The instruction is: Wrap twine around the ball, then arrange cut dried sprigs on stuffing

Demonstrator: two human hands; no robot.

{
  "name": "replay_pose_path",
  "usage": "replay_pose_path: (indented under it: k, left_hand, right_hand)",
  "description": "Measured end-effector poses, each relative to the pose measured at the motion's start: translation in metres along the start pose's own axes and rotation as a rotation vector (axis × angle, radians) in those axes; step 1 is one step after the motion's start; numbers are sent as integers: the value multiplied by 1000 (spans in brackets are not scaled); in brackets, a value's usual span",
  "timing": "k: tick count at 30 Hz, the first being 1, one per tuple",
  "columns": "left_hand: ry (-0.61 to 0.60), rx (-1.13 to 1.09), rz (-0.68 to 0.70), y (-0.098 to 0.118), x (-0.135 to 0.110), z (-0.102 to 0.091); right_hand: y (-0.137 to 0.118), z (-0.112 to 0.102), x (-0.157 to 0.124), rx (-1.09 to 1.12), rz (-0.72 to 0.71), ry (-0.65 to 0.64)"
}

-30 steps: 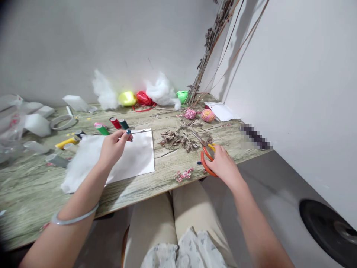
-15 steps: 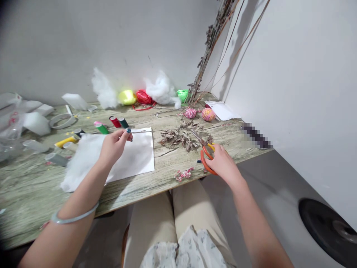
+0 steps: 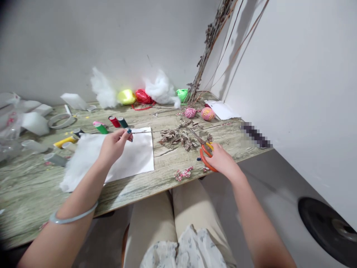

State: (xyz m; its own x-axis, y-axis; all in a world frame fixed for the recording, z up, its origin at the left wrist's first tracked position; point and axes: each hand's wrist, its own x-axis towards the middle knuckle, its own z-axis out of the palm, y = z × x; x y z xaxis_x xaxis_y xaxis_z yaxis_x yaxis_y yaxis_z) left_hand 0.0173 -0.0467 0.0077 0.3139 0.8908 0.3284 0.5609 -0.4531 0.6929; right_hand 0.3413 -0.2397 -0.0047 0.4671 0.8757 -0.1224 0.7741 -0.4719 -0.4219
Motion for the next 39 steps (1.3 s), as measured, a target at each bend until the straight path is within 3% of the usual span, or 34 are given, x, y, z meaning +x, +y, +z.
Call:
replay_pose_path:
  k: [3, 12, 19, 28, 39]
  left_hand:
    - [-27, 17, 15, 1, 0, 0]
    - [-43, 35, 10, 0, -1, 2]
    - [-60, 46, 8, -1, 0, 0]
    - [-119, 40, 116, -8, 2, 1]
    - [-18, 67, 201, -1, -2, 2]
  right_hand:
    - [1, -4, 1, 43, 4, -43]
    - [-1, -5, 2, -215, -22, 23]
    - [1, -5, 4, -181, -11, 13]
    - [6, -1, 3, -96, -17, 16]
    - [-1, 1, 7, -102, 8, -22]
